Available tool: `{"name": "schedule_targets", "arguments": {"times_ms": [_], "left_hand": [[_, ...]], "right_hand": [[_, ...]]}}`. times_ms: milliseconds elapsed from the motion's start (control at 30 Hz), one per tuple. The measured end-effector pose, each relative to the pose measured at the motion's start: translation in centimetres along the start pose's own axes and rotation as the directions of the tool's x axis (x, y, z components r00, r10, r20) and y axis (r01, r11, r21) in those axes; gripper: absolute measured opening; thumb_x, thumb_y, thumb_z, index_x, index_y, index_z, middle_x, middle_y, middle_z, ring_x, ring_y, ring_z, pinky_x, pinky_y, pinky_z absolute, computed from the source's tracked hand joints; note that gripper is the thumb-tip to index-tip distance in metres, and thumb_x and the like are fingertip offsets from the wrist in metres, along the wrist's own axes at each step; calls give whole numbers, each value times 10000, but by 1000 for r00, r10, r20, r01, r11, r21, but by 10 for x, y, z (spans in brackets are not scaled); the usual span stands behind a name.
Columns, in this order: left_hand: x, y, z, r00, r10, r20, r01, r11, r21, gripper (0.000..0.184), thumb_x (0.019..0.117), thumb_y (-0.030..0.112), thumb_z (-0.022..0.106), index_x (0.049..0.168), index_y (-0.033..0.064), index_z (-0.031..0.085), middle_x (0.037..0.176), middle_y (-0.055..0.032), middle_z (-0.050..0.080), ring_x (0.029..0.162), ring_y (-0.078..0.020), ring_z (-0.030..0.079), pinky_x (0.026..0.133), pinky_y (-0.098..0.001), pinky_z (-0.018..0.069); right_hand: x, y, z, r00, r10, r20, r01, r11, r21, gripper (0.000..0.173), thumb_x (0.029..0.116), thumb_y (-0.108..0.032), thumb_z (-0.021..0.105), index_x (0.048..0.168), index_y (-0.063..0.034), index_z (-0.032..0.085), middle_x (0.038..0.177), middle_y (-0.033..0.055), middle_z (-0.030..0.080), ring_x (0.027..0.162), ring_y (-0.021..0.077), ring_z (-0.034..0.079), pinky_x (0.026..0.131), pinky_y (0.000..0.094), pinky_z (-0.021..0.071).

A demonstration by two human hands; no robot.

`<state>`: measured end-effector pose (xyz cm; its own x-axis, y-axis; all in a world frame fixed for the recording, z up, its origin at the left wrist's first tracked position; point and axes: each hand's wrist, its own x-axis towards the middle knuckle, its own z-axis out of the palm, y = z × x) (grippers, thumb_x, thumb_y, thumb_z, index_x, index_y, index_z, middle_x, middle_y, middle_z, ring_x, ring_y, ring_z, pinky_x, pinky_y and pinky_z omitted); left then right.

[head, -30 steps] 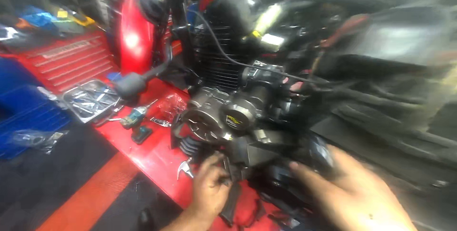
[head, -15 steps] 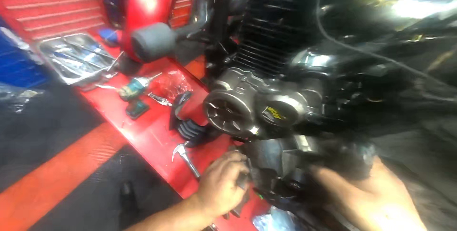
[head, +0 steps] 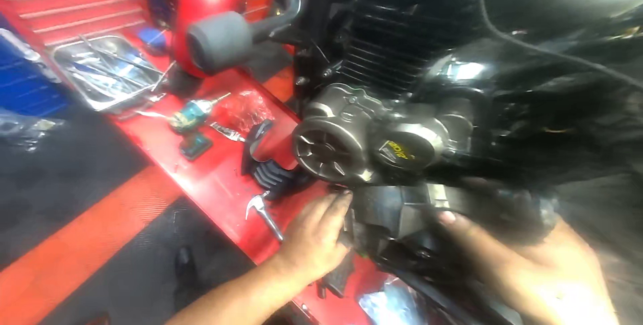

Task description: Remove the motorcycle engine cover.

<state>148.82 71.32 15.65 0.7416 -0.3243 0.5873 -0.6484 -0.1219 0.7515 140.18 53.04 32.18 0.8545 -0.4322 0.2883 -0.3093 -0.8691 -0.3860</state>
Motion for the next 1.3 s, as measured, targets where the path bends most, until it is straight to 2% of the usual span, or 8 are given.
{"name": "schedule_targets", "arguments": {"times_ms": [267,500,667,833,933,1067,1167,1300], "left_hand": [[-8,9,-35,988,70,-135,-78,995,-58,297,936,187,705,1205,63,716,1244,-92,722,1235,-229,655,1055,-428,568],[10,28,-52,961,-179,210,255,868,-426,317,982,241,712,1247,67,713,1136,-26,757,1042,-141,729,954,-385,629],[19,10,-14,961,-257,104,272,792,-547,317,969,108,711,1282,60,704,1217,-57,730,1073,-165,720,952,-380,629],[8,3,4,972,-187,-141,125,923,-363,237,919,145,771,1154,116,781,1267,-60,706,1177,-173,674,981,-357,607],[7,0,15,958,-219,-184,142,923,-358,268,897,136,794,1163,116,772,1214,-37,706,1118,-143,683,944,-330,617],[4,-2,21,806,-563,183,583,698,-416,395,920,388,772,1209,137,672,1023,40,747,904,-74,726,833,-305,641],[10,0,23,694,-400,598,710,515,-480,565,972,437,691,1399,105,530,1165,-14,723,1083,-115,692,996,-364,581],[20,7,33,706,-377,599,707,351,-613,551,875,300,833,1330,91,604,1141,-52,733,1078,-162,703,986,-387,594]], "right_hand": [[-1,6,0,999,-33,11,29,954,298,541,776,-354,753,1285,-204,646,1048,-85,729,901,7,699,767,234,613],[-9,10,-12,992,-89,-88,117,909,401,278,785,-204,723,1050,-120,728,887,-69,728,732,4,673,631,180,573],[-12,4,-5,990,3,-139,37,959,281,302,821,-231,769,1071,-68,719,953,-8,732,828,28,687,732,229,592],[-12,-4,-5,994,66,-92,-46,978,204,377,870,-217,743,1197,-43,677,1032,21,709,863,17,673,767,225,584],[-12,1,-2,992,88,-95,-78,991,107,422,869,-303,720,1247,-120,672,1080,11,717,917,60,693,803,303,601],[-13,-4,5,984,88,-152,-97,994,-53,407,880,-377,699,1214,-145,677,1102,43,696,976,149,679,838,451,563],[-13,-9,13,974,42,-222,-78,985,-155,367,893,-374,703,1136,-99,688,1030,86,698,914,213,681,766,492,543],[-17,-16,7,979,16,-202,-78,950,-301,410,896,-429,668,1076,-60,674,851,124,683,742,289,666,618,548,486]]}}
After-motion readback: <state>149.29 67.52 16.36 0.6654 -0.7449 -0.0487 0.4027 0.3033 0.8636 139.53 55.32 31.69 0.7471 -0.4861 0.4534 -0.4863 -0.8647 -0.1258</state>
